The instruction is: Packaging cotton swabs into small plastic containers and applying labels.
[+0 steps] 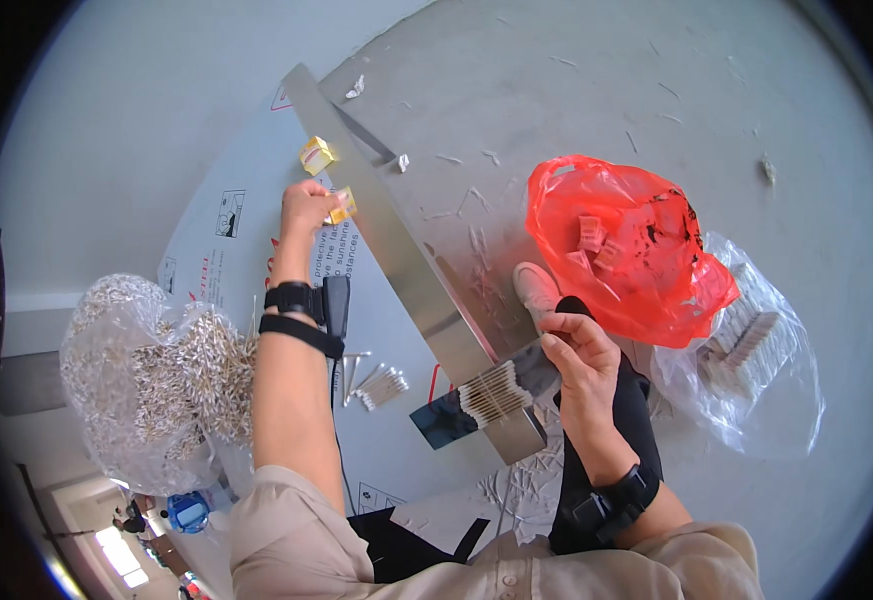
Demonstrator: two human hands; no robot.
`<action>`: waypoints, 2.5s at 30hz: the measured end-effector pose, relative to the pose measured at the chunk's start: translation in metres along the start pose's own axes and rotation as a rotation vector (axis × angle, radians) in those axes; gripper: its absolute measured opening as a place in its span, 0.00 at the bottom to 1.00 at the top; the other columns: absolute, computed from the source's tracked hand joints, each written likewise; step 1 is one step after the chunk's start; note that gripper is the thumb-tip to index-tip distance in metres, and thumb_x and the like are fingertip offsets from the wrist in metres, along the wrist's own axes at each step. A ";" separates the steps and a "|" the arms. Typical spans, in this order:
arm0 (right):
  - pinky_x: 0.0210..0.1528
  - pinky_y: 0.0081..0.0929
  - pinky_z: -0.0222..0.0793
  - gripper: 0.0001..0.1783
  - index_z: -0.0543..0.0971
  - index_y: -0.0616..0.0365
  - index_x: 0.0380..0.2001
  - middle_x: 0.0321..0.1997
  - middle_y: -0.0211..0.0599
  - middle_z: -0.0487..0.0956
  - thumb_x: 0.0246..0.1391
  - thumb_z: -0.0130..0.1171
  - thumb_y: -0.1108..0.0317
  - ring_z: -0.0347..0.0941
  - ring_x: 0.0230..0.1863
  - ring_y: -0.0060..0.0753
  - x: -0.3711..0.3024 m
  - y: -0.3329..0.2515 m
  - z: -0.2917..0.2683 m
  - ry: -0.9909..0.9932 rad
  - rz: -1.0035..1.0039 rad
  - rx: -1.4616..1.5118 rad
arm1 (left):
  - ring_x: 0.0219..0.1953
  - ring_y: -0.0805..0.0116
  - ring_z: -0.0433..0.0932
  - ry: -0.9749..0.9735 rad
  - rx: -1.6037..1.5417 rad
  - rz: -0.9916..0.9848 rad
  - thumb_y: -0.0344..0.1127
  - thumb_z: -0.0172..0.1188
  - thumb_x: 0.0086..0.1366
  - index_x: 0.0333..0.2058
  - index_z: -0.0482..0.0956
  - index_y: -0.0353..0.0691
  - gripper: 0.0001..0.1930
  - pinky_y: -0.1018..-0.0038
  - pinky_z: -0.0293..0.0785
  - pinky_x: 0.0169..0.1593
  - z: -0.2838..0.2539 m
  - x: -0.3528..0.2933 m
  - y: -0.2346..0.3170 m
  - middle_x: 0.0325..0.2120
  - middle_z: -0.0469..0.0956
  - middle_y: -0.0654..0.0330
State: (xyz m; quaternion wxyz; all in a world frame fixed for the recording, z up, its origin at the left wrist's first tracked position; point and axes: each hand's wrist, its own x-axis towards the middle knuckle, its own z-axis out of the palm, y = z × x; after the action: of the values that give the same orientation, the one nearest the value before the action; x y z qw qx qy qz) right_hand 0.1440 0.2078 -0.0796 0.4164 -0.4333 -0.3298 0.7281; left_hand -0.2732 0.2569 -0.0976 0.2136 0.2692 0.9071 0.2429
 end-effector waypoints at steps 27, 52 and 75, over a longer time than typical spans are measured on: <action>0.38 0.12 0.59 0.06 0.78 0.63 0.35 0.35 0.26 0.77 0.52 0.57 0.77 0.65 0.33 0.13 0.005 -0.008 -0.010 -0.011 0.044 -0.018 | 0.53 0.51 0.66 0.026 0.256 0.600 0.30 0.68 0.45 0.48 0.71 0.34 0.29 0.63 0.67 0.56 0.008 0.001 0.030 0.47 0.70 0.52; 0.50 0.32 0.69 0.31 0.75 0.58 0.47 0.44 0.39 0.76 0.32 0.68 0.72 0.72 0.48 0.41 0.137 0.047 0.131 -0.756 -0.580 -0.913 | 0.37 0.61 0.78 -0.012 -0.120 0.636 0.21 0.66 0.45 0.44 0.75 0.31 0.23 0.72 0.76 0.42 0.020 -0.144 0.001 0.36 0.75 0.55; 0.46 0.30 0.72 0.33 0.75 0.58 0.46 0.39 0.38 0.77 0.28 0.68 0.76 0.75 0.42 0.39 0.132 0.045 0.134 -0.663 -0.495 -0.957 | 0.32 0.67 0.76 -0.067 -0.271 0.501 0.25 0.69 0.47 0.36 0.78 0.30 0.15 0.73 0.74 0.37 0.017 -0.137 -0.002 0.31 0.76 0.56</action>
State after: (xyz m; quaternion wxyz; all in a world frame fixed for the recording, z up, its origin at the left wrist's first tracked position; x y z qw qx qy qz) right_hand -0.0286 0.2903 -0.1098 0.2085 -0.2338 -0.8209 0.4775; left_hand -0.1606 0.1801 -0.0765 0.2110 0.4618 0.7641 0.3979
